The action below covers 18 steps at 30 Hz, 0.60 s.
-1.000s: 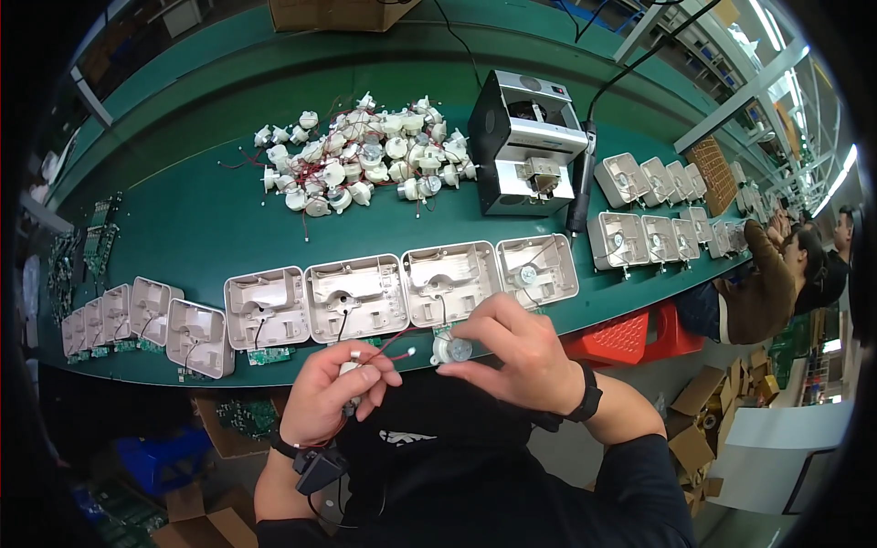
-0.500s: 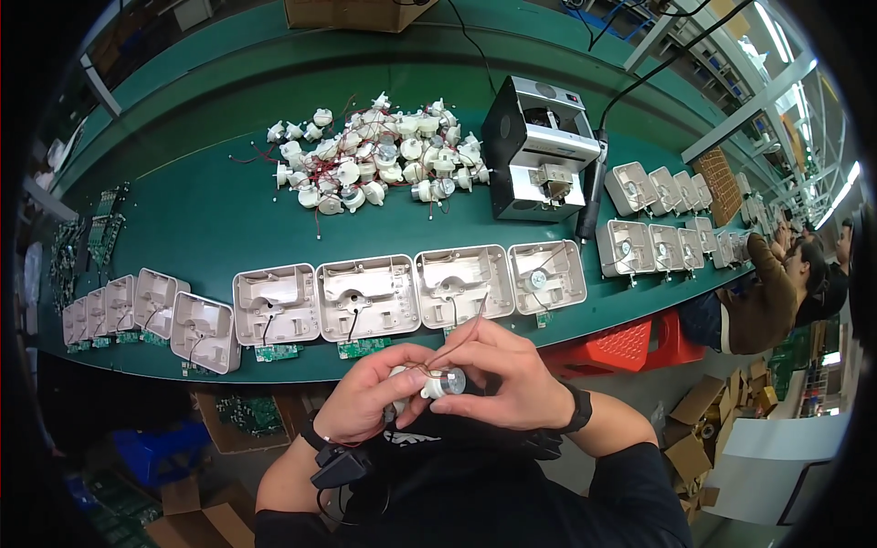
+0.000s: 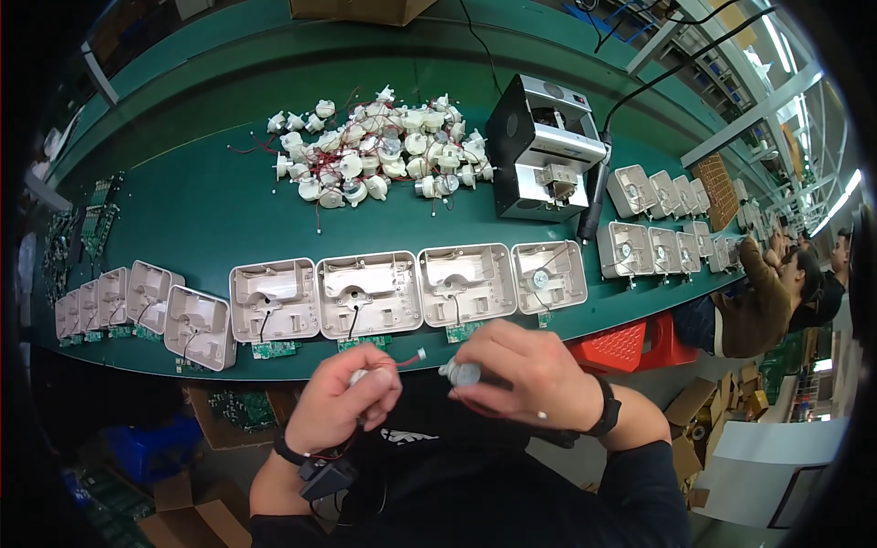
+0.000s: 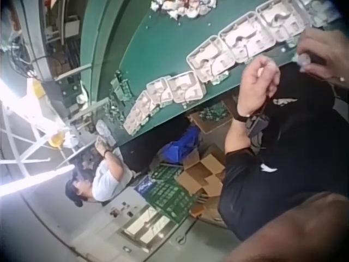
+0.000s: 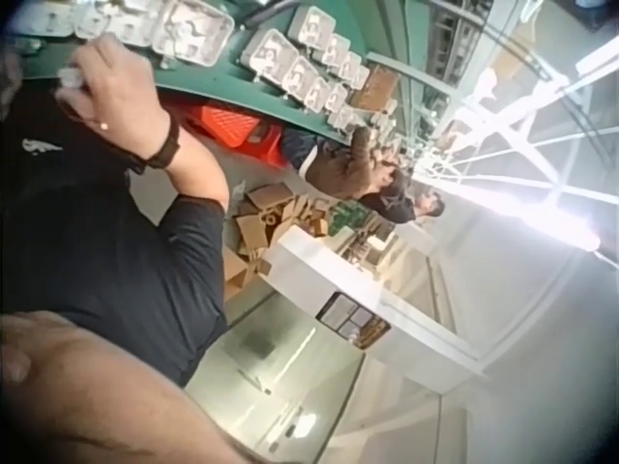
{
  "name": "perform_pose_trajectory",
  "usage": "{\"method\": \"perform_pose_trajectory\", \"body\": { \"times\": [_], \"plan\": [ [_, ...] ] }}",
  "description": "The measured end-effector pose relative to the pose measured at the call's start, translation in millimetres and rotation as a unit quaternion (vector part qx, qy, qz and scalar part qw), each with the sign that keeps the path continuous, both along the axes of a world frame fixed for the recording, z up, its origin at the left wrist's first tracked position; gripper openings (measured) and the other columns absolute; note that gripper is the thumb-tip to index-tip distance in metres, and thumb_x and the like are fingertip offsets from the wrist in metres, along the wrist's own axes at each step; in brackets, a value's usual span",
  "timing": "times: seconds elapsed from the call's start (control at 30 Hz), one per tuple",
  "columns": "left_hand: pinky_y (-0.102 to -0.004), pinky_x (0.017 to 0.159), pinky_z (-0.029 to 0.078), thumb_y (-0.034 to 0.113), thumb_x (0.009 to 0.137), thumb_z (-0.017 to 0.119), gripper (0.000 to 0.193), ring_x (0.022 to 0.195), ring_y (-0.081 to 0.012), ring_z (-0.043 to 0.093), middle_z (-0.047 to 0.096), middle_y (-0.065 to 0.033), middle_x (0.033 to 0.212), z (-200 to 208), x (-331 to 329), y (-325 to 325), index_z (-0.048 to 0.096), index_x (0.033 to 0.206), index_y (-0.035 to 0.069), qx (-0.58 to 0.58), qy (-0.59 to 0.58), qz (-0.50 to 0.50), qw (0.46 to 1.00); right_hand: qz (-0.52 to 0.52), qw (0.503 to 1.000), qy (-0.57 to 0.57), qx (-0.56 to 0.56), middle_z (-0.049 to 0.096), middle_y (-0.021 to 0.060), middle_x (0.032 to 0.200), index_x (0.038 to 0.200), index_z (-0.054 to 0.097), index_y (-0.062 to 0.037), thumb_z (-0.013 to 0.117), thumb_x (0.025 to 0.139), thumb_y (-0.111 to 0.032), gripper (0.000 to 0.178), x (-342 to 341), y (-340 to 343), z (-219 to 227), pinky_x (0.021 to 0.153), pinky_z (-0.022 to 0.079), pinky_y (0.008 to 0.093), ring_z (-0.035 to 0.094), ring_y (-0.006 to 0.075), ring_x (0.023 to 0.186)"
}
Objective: The person picks up motors from a pile, places them into plastic housings, and secures them using a power screwdriver. This process is repeated for several units as the person continues to gather more motors from the pile.
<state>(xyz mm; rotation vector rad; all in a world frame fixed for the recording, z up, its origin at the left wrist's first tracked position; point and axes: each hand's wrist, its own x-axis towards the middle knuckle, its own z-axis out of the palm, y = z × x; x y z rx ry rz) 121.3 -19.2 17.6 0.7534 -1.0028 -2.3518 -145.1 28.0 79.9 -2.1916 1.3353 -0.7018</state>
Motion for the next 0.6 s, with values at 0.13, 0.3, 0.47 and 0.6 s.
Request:
{"method": "perform_pose_trajectory", "body": {
  "times": [0.13, 0.3, 0.47, 0.6],
  "plan": [
    [-0.0223, 0.049, 0.042, 0.015, 0.102, 0.056, 0.019, 0.062, -0.0099, 0.051, 0.059, -0.0064, 0.083, 9, 18, 3, 0.055, 0.117, 0.003, -0.001, 0.064, 0.094, 0.994, -0.094, 0.993, 0.058, -0.046, 0.066, 0.0100, 0.097, 0.101, 0.067, -0.0051, 0.083, 0.079, -0.013, 0.028, -10, -24, -7, 0.065, 0.056, 0.0323, 0.069, 0.0239, 0.074],
    [-0.0233, 0.050, 0.045, 0.013, 0.099, 0.057, 0.030, 0.065, -0.0118, 0.052, 0.058, -0.0066, 0.083, 13, 20, 0, 0.051, 0.127, 0.002, 0.105, 0.122, 0.141, 0.977, -0.100, 0.995, 0.022, 0.016, 0.065, 0.0101, 0.096, 0.103, 0.067, -0.0054, 0.081, 0.081, -0.013, 0.027, -18, -47, -31, 0.064, 0.055, 0.0348, 0.067, 0.0263, 0.073],
    [-0.0280, 0.054, 0.051, 0.012, 0.094, 0.059, 0.047, 0.067, -0.0161, 0.056, 0.059, -0.0046, 0.083, -6, 19, 4, 0.048, 0.139, 0.004, -0.058, -0.031, 0.055, 0.996, -0.057, 0.984, 0.152, -0.069, 0.065, 0.0105, 0.093, 0.104, 0.067, -0.0045, 0.081, 0.080, -0.012, 0.029, -21, -59, -46, 0.063, 0.052, 0.0367, 0.065, 0.0269, 0.071],
    [-0.0354, 0.062, 0.055, 0.015, 0.091, 0.061, 0.056, 0.064, -0.0253, 0.061, 0.062, -0.0094, 0.080, -5, -31, 3, 0.047, 0.143, 0.006, -0.379, -0.208, -0.039, 0.901, -0.070, 0.989, 0.125, -0.039, 0.064, 0.0108, 0.090, 0.103, 0.067, -0.0039, 0.081, 0.079, -0.013, 0.029, -27, -60, -43, 0.063, 0.052, 0.0374, 0.064, 0.0269, 0.070]
  ]
}}
